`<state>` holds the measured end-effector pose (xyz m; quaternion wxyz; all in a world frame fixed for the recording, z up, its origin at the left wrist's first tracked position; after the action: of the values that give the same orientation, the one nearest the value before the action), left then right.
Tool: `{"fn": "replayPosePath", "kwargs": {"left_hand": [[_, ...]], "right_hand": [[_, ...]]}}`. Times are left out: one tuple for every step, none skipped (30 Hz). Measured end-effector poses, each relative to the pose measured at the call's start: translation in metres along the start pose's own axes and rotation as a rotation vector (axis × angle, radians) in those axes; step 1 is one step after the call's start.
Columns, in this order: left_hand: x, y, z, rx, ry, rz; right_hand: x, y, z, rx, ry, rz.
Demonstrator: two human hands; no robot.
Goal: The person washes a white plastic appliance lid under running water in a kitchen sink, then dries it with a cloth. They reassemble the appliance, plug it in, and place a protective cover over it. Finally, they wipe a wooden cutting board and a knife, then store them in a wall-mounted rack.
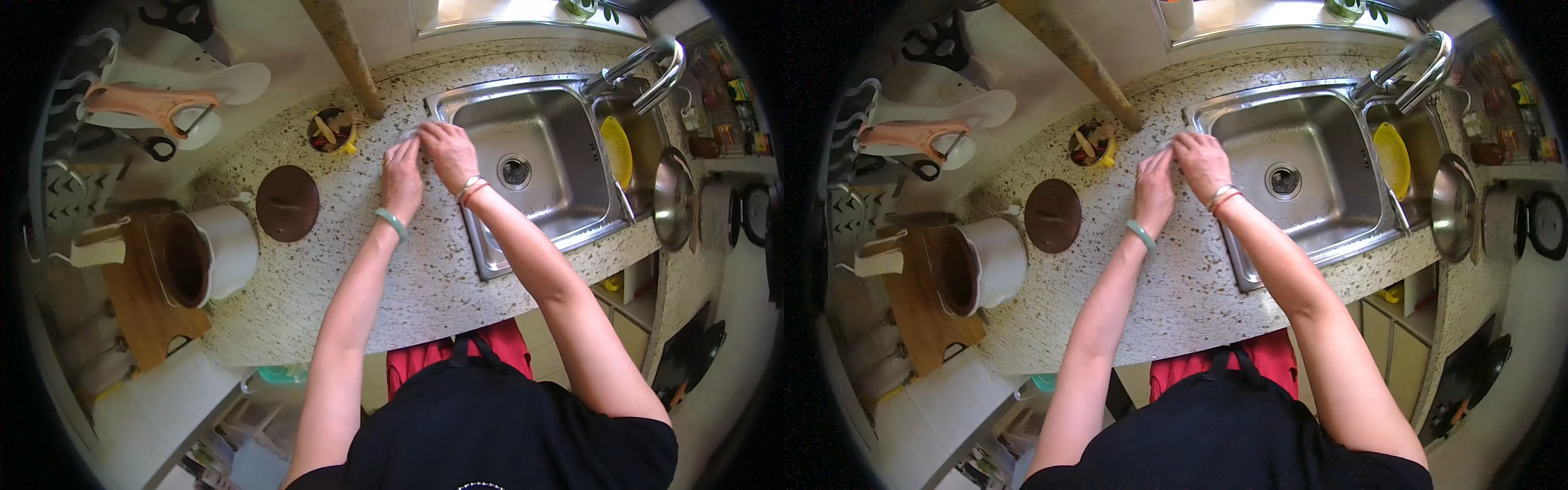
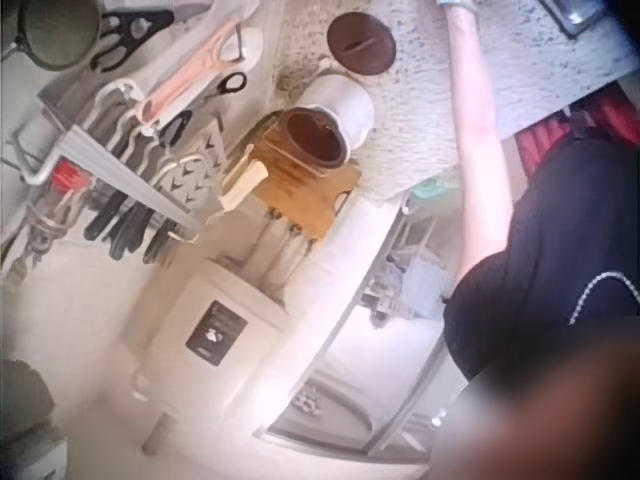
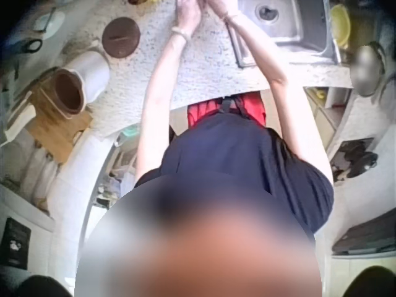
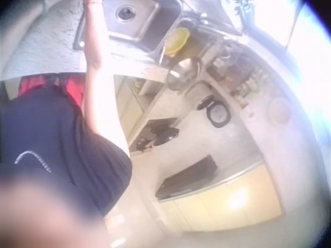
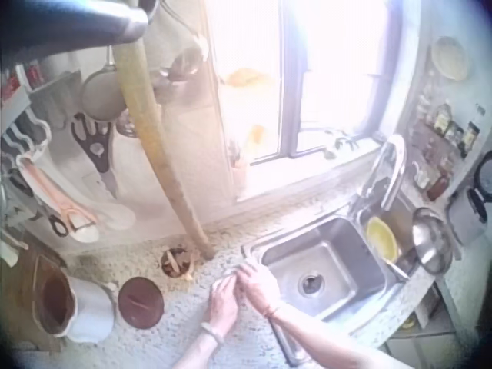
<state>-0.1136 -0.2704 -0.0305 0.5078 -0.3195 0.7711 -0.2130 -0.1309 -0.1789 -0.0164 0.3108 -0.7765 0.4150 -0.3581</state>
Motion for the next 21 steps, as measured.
{"fn": "replayPosePath", "kwargs": {"left_hand": [[-0.017, 0.005, -0.004, -0.017, 0.056, 0.04], [-0.037, 0.014, -0.004, -0.009, 0.173, 0.008], [-0.05, 0.027, 0.001, 0.041, 0.253, -0.013], [-0.055, 0.035, 0.013, 0.107, 0.245, -0.054], [-0.053, 0.04, 0.032, 0.166, 0.228, -0.107], [-0.053, 0.04, 0.047, 0.167, 0.17, -0.109], [-0.059, 0.041, 0.065, 0.219, 0.17, -0.15], [-0.066, 0.037, 0.081, 0.268, 0.18, -0.195], [-0.074, 0.032, 0.097, 0.311, 0.185, -0.242], [-0.084, 0.028, 0.11, 0.304, 0.185, -0.236], [-0.095, 0.025, 0.124, 0.293, 0.177, -0.231], [-0.109, 0.025, 0.136, 0.285, 0.172, -0.219], [-0.12, 0.027, 0.149, 0.31, 0.141, -0.232], [-0.135, 0.029, 0.161, 0.337, 0.111, -0.241], [-0.149, 0.034, 0.175, 0.366, 0.08, -0.242], [-0.158, 0.044, 0.193, 0.405, 0.018, -0.188], [-0.17, 0.057, 0.204, 0.433, -0.048, -0.137], [-0.184, 0.065, 0.209, 0.381, -0.044, -0.157], [-0.194, 0.08, 0.211, 0.379, -0.044, -0.136], [-0.202, 0.093, 0.206, 0.372, -0.04, -0.12], [-0.21, 0.105, 0.2, 0.367, -0.035, -0.104]], "right_hand": [[-0.012, -0.016, 0.006, -0.071, 0.009, -0.067], [-0.025, -0.019, 0.02, -0.06, 0.117, -0.178], [-0.037, -0.018, 0.04, -0.051, 0.232, -0.291], [-0.038, -0.021, 0.06, -0.092, 0.273, -0.424], [-0.03, -0.027, 0.075, -0.111, 0.273, -0.469], [-0.028, -0.03, 0.091, -0.06, 0.282, -0.452], [-0.029, -0.033, 0.108, -0.005, 0.306, -0.429], [-0.027, -0.041, 0.123, 0.043, 0.295, -0.447], [-0.022, -0.05, 0.136, 0.092, 0.279, -0.469], [-0.021, -0.06, 0.149, 0.145, 0.282, -0.509], [-0.02, -0.069, 0.164, 0.158, 0.282, -0.527], [-0.02, -0.083, 0.175, 0.194, 0.242, -0.508], [-0.023, -0.095, 0.186, 0.229, 0.204, -0.488], [-0.029, -0.103, 0.2, 0.275, 0.168, -0.475], [-0.038, -0.109, 0.217, 0.325, 0.134, -0.455], [-0.048, -0.114, 0.234, 0.375, 0.103, -0.434], [-0.06, -0.126, 0.237, 0.365, 0.065, -0.394], [-0.073, -0.136, 0.239, 0.354, 0.029, -0.354], [-0.086, -0.146, 0.24, 0.344, -0.006, -0.314], [-0.1, -0.152, 0.239, 0.377, 0.025, -0.318], [-0.115, -0.16, 0.241, 0.36, 0.027, -0.283]]}}
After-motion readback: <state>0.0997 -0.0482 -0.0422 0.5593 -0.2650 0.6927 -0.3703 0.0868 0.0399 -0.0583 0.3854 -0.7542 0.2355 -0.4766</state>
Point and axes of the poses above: each hand's wrist, its own z-axis away from the middle knuckle, its own y-axis out of the palm, x = y × z, the point moved 9 cm from there along -z, towards the middle knuckle, and after that the axes turned 13 degrees about -x, right-handed, at the moved point
